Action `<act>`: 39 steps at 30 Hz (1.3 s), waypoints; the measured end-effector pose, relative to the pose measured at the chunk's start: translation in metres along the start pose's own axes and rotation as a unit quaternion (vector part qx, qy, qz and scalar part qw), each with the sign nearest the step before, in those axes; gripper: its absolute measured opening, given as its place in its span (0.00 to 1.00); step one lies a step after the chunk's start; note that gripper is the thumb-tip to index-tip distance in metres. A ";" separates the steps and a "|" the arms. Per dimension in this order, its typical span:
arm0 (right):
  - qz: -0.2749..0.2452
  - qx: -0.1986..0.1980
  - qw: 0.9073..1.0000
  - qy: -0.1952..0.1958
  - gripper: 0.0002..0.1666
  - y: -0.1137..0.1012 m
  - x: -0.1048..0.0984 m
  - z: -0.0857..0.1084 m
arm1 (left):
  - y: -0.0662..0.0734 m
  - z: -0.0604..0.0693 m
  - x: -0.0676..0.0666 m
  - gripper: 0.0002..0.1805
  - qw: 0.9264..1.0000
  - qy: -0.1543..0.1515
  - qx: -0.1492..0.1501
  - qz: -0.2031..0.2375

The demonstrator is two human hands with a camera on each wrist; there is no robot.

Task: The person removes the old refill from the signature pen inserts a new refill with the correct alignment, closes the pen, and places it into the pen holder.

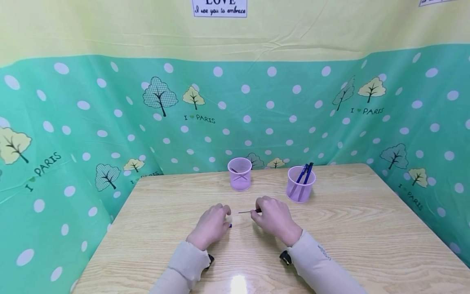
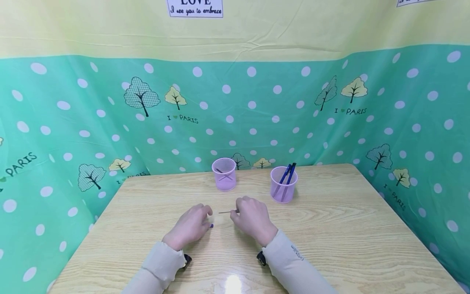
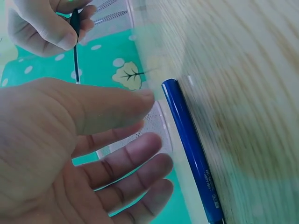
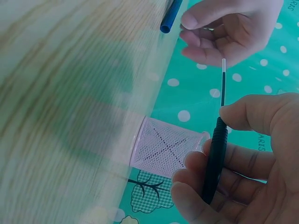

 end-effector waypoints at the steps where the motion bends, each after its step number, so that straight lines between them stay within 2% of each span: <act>1: 0.001 0.000 1.000 0.000 0.11 0.000 0.000 0.000 | 0.000 0.000 -0.001 0.13 1.000 0.003 0.000 0.003; 18: 0.000 -0.005 1.000 -0.005 0.10 -0.001 0.002 0.000 | 0.011 0.001 -0.013 0.18 0.996 0.085 0.032 0.012; 28: 0.002 -0.002 1.000 -0.013 0.11 -0.003 0.002 0.001 | 0.017 0.002 -0.019 0.18 0.994 0.099 0.037 0.007; 39: 0.006 -0.007 1.000 -0.016 0.11 -0.003 0.003 0.001 | 0.025 0.001 -0.023 0.15 0.991 0.119 0.065 0.001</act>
Point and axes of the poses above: each hand's wrist, its own z-axis away from the middle knuckle, its own x-axis out of the palm, y = z × x, the point moved 5 cm from there along -z, towards the middle knuckle, and after that the axes turned 2 degrees about x, right-handed, at the moved point
